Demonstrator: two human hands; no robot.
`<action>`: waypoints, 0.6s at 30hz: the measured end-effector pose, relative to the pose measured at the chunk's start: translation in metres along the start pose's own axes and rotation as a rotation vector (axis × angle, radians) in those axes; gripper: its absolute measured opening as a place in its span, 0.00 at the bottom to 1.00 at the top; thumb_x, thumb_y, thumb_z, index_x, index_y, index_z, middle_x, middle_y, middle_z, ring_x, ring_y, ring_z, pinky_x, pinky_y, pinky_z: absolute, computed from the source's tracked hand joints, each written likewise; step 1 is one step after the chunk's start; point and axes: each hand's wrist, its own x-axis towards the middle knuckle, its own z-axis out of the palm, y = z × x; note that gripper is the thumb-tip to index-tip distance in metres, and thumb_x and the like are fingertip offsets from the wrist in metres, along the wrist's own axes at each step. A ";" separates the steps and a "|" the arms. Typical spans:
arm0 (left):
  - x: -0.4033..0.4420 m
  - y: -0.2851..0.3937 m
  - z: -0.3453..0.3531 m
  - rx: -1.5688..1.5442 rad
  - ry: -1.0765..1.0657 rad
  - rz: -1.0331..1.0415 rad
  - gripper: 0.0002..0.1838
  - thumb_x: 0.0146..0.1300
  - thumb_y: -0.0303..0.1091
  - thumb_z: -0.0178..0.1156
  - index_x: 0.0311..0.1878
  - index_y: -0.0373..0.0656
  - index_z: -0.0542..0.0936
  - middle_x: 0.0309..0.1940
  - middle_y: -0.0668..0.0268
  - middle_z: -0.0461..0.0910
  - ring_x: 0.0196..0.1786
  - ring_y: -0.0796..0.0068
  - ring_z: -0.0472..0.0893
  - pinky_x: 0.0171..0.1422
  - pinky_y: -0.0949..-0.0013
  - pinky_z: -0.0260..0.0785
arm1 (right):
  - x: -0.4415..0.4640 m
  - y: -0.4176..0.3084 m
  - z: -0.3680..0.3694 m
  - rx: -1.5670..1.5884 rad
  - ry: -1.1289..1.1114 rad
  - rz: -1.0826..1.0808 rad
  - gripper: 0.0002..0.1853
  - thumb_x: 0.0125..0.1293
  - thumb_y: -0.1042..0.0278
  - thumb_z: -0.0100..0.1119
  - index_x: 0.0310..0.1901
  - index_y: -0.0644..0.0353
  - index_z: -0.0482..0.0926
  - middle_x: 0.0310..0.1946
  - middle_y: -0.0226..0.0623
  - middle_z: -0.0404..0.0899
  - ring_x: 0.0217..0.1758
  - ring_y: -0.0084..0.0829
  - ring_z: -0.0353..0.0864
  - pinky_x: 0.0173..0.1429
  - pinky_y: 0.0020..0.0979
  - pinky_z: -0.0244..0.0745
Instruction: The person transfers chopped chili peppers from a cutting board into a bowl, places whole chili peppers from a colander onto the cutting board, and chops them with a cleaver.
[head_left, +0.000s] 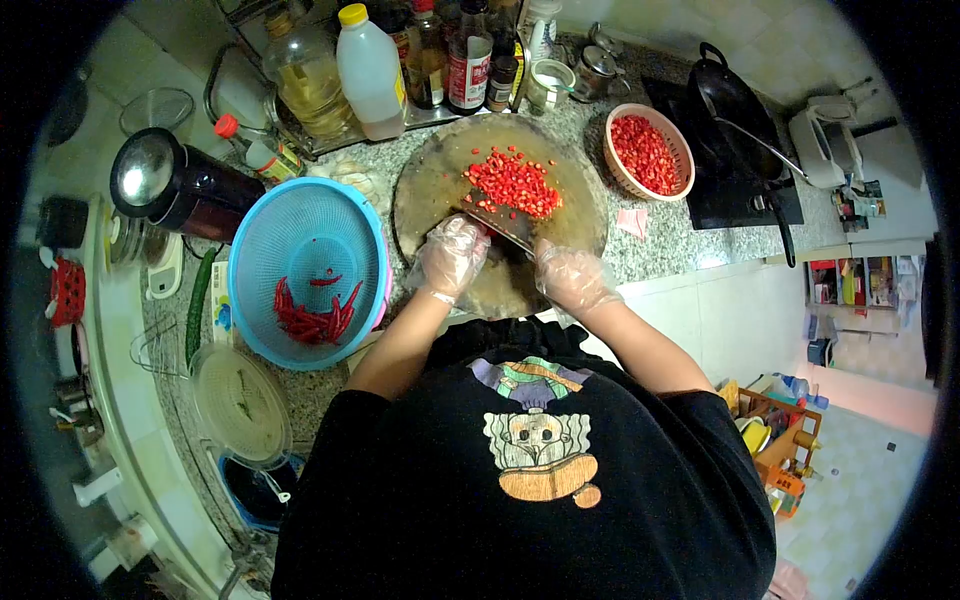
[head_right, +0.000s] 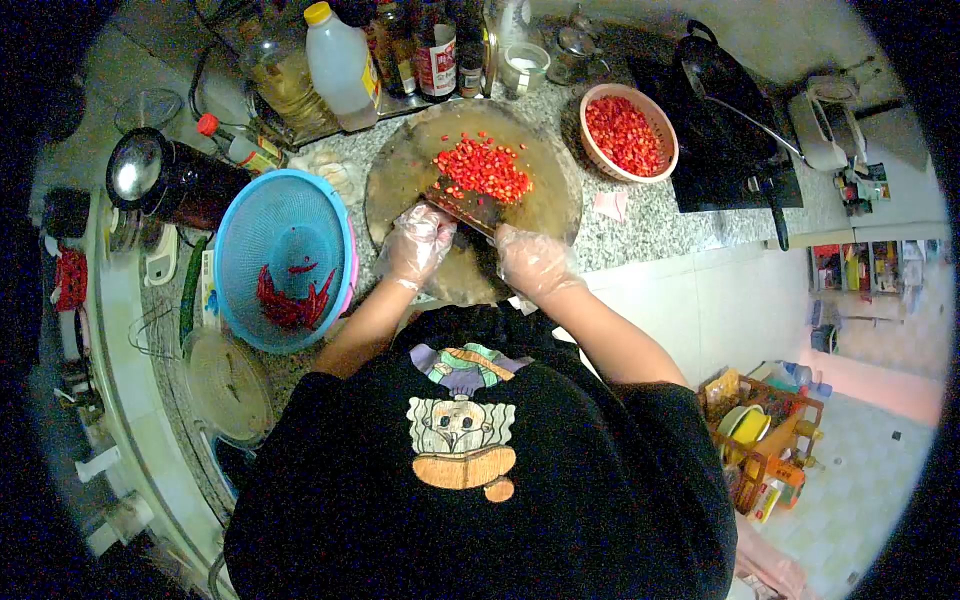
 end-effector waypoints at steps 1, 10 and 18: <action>0.002 0.003 0.000 0.015 0.010 -0.004 0.05 0.50 0.32 0.67 0.30 0.47 0.82 0.32 0.58 0.81 0.36 0.51 0.81 0.40 0.51 0.75 | 0.000 0.000 0.003 0.003 0.000 0.006 0.07 0.64 0.70 0.48 0.40 0.61 0.75 0.35 0.49 0.86 0.39 0.50 0.87 0.42 0.50 0.81; 0.004 0.006 -0.009 0.014 -0.020 -0.002 0.04 0.51 0.33 0.65 0.30 0.47 0.81 0.31 0.59 0.81 0.34 0.51 0.81 0.37 0.51 0.74 | 0.014 -0.007 -0.002 0.002 -0.079 0.007 0.09 0.66 0.70 0.45 0.40 0.61 0.76 0.35 0.50 0.86 0.39 0.50 0.87 0.42 0.51 0.81; 0.002 0.008 -0.007 -0.027 -0.019 -0.032 0.03 0.53 0.33 0.63 0.30 0.48 0.81 0.34 0.62 0.81 0.34 0.52 0.81 0.37 0.52 0.74 | 0.052 -0.012 0.017 0.035 -0.038 -0.019 0.10 0.66 0.68 0.47 0.41 0.63 0.77 0.37 0.51 0.85 0.42 0.51 0.87 0.45 0.50 0.81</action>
